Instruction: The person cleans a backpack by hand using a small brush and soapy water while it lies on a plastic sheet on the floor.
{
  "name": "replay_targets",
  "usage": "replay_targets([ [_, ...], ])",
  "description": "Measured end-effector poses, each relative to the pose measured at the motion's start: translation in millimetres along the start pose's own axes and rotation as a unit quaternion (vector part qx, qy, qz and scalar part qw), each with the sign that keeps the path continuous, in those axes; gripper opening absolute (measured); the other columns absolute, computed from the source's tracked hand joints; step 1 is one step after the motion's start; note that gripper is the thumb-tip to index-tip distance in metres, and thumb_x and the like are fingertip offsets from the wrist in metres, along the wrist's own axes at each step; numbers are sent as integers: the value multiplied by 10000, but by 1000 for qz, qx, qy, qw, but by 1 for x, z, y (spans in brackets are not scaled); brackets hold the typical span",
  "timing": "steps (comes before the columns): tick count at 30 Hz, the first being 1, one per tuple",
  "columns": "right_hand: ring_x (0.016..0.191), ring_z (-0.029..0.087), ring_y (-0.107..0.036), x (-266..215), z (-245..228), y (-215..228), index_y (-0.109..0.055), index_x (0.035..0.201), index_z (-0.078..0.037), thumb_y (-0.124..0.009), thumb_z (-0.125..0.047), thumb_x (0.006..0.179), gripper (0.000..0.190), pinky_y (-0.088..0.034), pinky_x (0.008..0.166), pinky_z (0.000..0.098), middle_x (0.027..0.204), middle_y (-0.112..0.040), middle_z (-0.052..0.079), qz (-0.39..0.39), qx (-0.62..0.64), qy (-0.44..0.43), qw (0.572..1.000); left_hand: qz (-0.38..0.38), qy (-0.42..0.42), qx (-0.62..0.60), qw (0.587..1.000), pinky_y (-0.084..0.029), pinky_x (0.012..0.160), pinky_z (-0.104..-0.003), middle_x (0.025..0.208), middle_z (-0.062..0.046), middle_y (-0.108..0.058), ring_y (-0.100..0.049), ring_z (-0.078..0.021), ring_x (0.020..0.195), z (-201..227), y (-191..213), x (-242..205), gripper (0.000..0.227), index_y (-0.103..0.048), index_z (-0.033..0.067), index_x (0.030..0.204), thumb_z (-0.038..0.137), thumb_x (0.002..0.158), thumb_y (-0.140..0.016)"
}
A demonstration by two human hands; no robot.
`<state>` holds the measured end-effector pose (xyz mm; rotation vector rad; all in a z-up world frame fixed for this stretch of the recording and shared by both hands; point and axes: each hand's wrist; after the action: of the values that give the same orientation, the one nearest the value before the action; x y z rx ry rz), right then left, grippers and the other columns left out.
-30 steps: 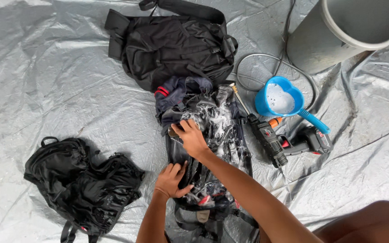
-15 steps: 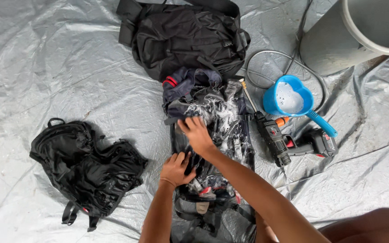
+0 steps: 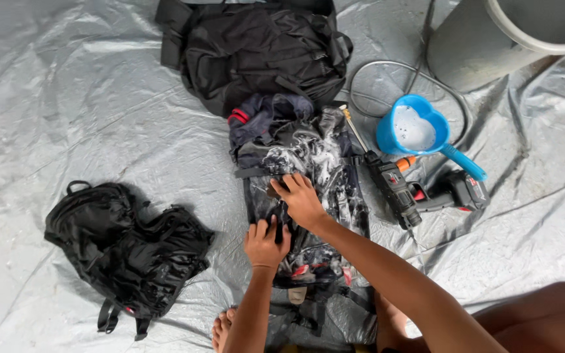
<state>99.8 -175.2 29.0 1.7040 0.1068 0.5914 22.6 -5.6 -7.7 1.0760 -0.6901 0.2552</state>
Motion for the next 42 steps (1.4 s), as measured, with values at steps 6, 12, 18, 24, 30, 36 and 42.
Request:
replay_targets([
  [6,990,275,-517,32,-27,-12,-729,1344,-249,-922,-252,739,635,-487,851,473,1122,-512,9,42,69,-78,994,-18,-18,-76,997,-449,683,-339,1032,46,-557,-545,-162,843,-5,4,7,368,-862,163,926,439,1007,-633],
  [12,927,252,-445,41,-32,-3,-696,1319,-196,-740,-212,917,405,-408,825,432,1098,-476,41,112,-19,57,992,-26,-6,-79,996,-429,724,-340,1060,61,-508,-505,-147,882,-11,-2,-2,359,-786,198,839,446,1038,-621],
  [18,1133,326,-519,65,-13,-12,-713,1423,-137,-874,-140,841,603,-528,954,499,1251,-506,75,43,33,-69,996,-4,-12,-79,997,-407,695,-340,960,60,-412,-408,-128,791,-8,-1,4,325,-843,164,895,380,1020,-635],
  [24,890,68,-436,9,-102,-7,-729,1316,-157,-666,-91,1019,311,-460,795,377,1107,-494,29,79,-58,-142,985,-15,-16,-80,997,-352,670,-367,935,48,-438,-354,-145,747,-10,0,1,527,-631,228,605,483,1062,-564],
  [30,1043,323,-510,74,-12,-9,-700,1363,-144,-694,-119,981,383,-481,965,544,1144,-520,81,106,-29,15,994,-15,-16,-72,997,-373,673,-350,920,67,-391,-384,-127,752,-7,-1,2,334,-794,196,818,413,994,-610],
  [36,831,92,-380,60,-59,48,-661,984,-13,-474,14,1068,206,-415,815,465,1028,-457,35,121,-64,-35,990,-22,-9,-56,998,-380,647,-394,901,61,-460,-450,-192,732,-7,-6,-3,312,-746,206,705,426,899,-639],
  [42,860,111,-433,40,-68,40,-735,1127,-128,-508,-22,1126,250,-468,942,396,1075,-534,24,114,-184,36,976,-30,-8,-48,998,-383,664,-370,951,31,-545,-462,-193,740,-7,-9,-9,433,-690,201,645,464,976,-596],
])
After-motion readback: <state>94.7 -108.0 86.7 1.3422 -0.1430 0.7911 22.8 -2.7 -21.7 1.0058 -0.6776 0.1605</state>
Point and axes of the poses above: each hand's wrist, its own x-axis towards the middle knuckle, its own y-axis out of the back of the hand, z = x × y
